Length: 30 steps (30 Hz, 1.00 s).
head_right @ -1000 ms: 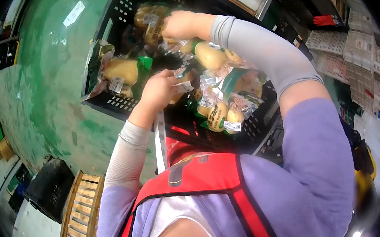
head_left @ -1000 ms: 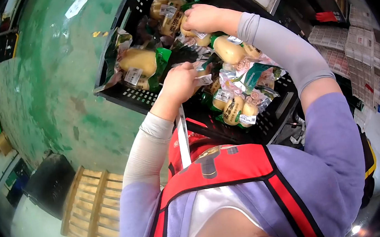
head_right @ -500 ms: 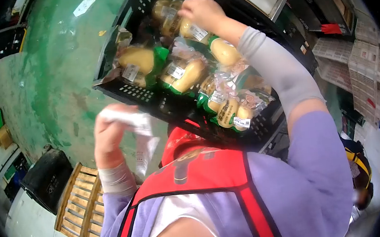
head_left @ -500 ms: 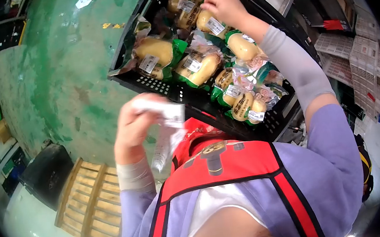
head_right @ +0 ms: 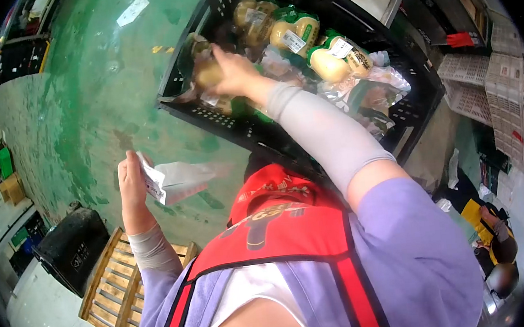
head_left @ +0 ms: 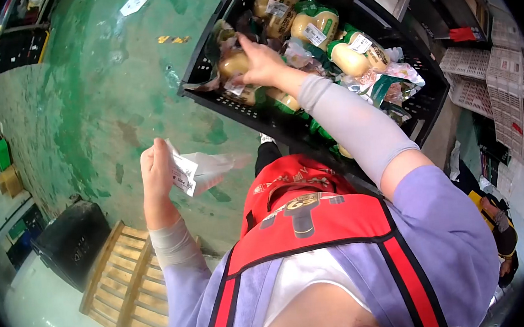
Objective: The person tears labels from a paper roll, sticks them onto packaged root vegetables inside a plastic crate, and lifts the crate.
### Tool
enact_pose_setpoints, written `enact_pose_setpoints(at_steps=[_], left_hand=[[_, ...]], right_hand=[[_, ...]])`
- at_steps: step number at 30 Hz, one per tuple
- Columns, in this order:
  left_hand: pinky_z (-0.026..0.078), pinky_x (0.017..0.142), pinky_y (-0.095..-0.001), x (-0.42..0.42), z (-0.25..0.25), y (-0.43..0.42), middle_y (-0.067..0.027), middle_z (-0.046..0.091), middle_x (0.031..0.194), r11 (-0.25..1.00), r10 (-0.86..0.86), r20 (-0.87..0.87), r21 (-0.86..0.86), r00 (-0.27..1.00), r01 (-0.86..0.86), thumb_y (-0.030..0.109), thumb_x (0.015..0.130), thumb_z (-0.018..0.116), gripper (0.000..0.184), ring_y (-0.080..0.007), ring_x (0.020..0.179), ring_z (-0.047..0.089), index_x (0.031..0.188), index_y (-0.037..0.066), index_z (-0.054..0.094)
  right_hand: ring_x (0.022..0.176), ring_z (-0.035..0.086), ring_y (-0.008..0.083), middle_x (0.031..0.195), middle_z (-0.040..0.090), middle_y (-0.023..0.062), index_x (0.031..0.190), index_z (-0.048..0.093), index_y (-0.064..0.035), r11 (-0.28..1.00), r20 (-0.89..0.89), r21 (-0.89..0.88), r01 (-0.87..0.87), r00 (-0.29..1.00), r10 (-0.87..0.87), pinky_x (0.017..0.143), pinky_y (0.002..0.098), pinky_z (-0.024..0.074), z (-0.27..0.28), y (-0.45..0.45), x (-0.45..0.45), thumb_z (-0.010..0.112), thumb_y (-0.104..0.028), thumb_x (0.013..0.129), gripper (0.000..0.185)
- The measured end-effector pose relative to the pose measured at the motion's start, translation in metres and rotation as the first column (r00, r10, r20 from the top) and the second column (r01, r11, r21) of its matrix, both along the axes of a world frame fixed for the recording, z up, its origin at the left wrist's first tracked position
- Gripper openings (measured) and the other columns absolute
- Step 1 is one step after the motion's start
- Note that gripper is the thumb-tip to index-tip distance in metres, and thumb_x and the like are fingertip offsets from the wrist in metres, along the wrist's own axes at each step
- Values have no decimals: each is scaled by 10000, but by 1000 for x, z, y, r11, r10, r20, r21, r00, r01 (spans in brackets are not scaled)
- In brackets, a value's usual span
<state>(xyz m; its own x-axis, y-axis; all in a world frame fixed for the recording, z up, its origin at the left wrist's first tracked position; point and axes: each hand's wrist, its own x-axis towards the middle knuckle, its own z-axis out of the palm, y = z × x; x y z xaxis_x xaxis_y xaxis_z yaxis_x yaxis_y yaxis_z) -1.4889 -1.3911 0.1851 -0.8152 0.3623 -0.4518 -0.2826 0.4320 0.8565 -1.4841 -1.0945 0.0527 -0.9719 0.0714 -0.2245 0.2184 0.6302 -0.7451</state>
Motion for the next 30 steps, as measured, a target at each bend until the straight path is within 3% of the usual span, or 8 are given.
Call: enact_pose_setpoints(at_steps=[4,8,11,14,18,25,27,30], left_hand=[[276,444,-220,-8,-7,6,21,473,551,999,41,-75,13,996,-40,326,956,370,485,-48,467,380,636,11,553],[339,471,-238,-19,-15,18,-40,524,570,989,-109,-45,-101,993,104,286,919,461,399,-103,501,455,675,-10,572],[465,657,-378,-26,3,70,-141,628,786,782,-555,-288,-502,781,370,320,807,566,279,-336,736,592,879,65,651],[477,708,-345,-35,0,121,-144,646,931,754,-618,-232,-445,751,483,408,816,569,435,-290,826,623,1073,57,579],[472,751,-314,-50,-30,162,-168,637,913,742,-633,45,-249,773,623,584,731,618,739,-224,847,622,1118,-37,513],[449,619,-221,-61,-31,131,-49,604,852,921,-389,326,165,862,353,197,777,657,379,-99,698,563,1037,-49,535],[455,639,-230,-58,-20,120,-54,605,865,926,-368,290,201,884,319,172,780,632,400,-105,719,566,1083,-59,509],[472,750,-276,-56,-9,100,-112,580,1043,936,-248,229,309,941,171,154,766,619,538,-160,859,582,1211,-74,423]], right_hand=[[1030,552,250,1115,548,177,1353,220,-42,883,-61,-379,279,944,-324,869,337,448,8,24,39,754,-291,680,894],[1087,505,247,1190,490,150,1373,211,-68,386,146,-779,494,741,-655,899,344,430,34,57,96,702,-220,733,820],[1159,442,220,1281,409,142,1389,194,-59,65,335,-870,489,683,-649,934,340,403,39,55,128,617,-182,801,735],[1166,436,224,1281,411,137,1390,199,-64,35,429,-822,569,657,-620,950,352,390,29,34,121,643,-185,778,766],[1057,514,216,1187,486,143,1323,298,-3,379,201,-635,673,618,-760,869,321,453,16,-6,81,742,-240,706,797],[1081,469,165,1167,499,111,1334,266,39,105,198,-950,293,830,-522,922,301,380,32,-14,81,640,-288,821,714],[1063,492,169,1146,533,122,1321,310,43,232,331,-811,536,749,-574,895,318,394,29,12,107,590,-308,852,650],[1037,531,223,1139,551,169,1248,368,109,44,460,-511,858,317,-829,908,329,395,-25,31,141,653,-307,801,673]])
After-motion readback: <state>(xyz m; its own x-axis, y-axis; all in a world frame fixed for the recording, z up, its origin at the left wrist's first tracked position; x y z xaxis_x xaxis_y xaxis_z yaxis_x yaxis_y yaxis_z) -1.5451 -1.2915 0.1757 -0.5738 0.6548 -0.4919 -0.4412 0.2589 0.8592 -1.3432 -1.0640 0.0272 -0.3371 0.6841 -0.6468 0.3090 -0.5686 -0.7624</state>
